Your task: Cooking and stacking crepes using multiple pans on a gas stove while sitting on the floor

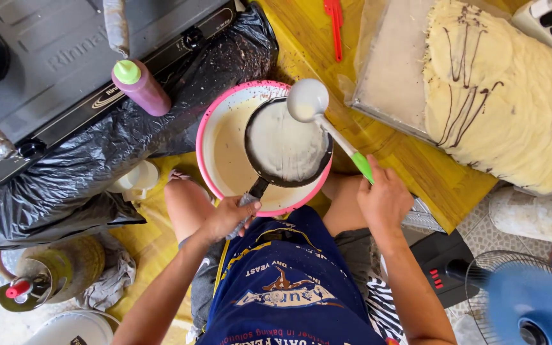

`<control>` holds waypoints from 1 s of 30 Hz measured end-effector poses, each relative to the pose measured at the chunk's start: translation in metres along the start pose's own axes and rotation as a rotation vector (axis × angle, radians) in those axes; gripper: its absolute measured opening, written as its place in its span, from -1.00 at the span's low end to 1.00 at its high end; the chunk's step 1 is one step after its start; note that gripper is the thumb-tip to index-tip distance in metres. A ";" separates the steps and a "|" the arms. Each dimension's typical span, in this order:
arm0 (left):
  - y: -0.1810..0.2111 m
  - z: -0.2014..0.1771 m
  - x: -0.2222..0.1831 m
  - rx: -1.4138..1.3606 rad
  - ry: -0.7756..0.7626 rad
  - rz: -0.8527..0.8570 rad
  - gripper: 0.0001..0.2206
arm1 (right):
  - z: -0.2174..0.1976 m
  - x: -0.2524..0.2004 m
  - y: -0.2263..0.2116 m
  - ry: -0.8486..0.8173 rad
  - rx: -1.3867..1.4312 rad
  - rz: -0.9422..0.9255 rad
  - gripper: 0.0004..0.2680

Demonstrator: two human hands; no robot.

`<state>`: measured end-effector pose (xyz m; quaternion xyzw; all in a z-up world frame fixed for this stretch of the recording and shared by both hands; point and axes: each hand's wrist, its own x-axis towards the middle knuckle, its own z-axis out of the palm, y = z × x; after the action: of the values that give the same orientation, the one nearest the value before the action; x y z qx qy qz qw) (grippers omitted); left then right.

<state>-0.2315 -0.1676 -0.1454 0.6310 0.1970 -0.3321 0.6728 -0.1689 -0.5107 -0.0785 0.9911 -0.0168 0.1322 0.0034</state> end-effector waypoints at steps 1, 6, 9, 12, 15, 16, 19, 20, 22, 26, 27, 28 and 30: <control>-0.012 0.003 0.005 -0.103 -0.030 0.040 -0.64 | -0.005 -0.002 0.002 0.046 -0.024 -0.017 -0.64; -0.027 0.009 0.013 -0.260 -0.090 0.085 -0.63 | -0.002 -0.002 0.005 0.050 0.050 -0.008 -0.63; -0.019 -0.009 0.011 -0.101 -0.024 0.045 -0.61 | 0.006 0.006 0.011 -0.120 0.153 0.101 -0.66; 0.002 -0.028 -0.004 0.544 0.216 -0.094 -0.54 | 0.019 0.006 0.020 -0.316 0.089 0.194 -0.65; 0.030 -0.027 -0.040 1.002 0.417 0.053 -0.62 | 0.059 -0.005 0.025 -0.490 -0.078 0.126 -0.66; 0.030 -0.026 -0.045 1.225 0.610 0.205 -0.60 | 0.075 -0.011 0.024 -0.541 -0.082 0.052 -0.66; 0.016 -0.029 -0.059 1.487 0.882 0.494 -0.60 | 0.062 -0.017 -0.007 -0.615 -0.073 -0.069 -0.67; 0.008 -0.031 -0.064 1.532 0.955 0.617 -0.62 | 0.048 -0.016 -0.023 -0.642 -0.058 -0.120 -0.67; 0.001 -0.029 -0.060 1.556 0.983 0.663 -0.61 | 0.075 -0.025 -0.021 -0.622 -0.075 -0.158 -0.72; -0.007 -0.022 -0.042 1.679 0.982 0.547 -0.65 | 0.138 -0.035 -0.008 -0.685 -0.045 -0.219 -0.70; -0.005 -0.019 -0.043 1.673 0.990 0.536 -0.65 | 0.142 -0.037 -0.007 -0.686 -0.049 -0.233 -0.70; -0.002 -0.016 -0.044 1.701 0.980 0.524 -0.67 | 0.146 -0.038 -0.007 -0.706 -0.043 -0.228 -0.69; -0.016 -0.019 -0.033 1.723 0.977 0.511 -0.70 | 0.149 -0.038 -0.007 -0.720 -0.043 -0.228 -0.68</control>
<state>-0.2624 -0.1419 -0.1369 0.9899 0.0037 0.0860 -0.1129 -0.1663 -0.5043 -0.2327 0.9692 0.0908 -0.2264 0.0327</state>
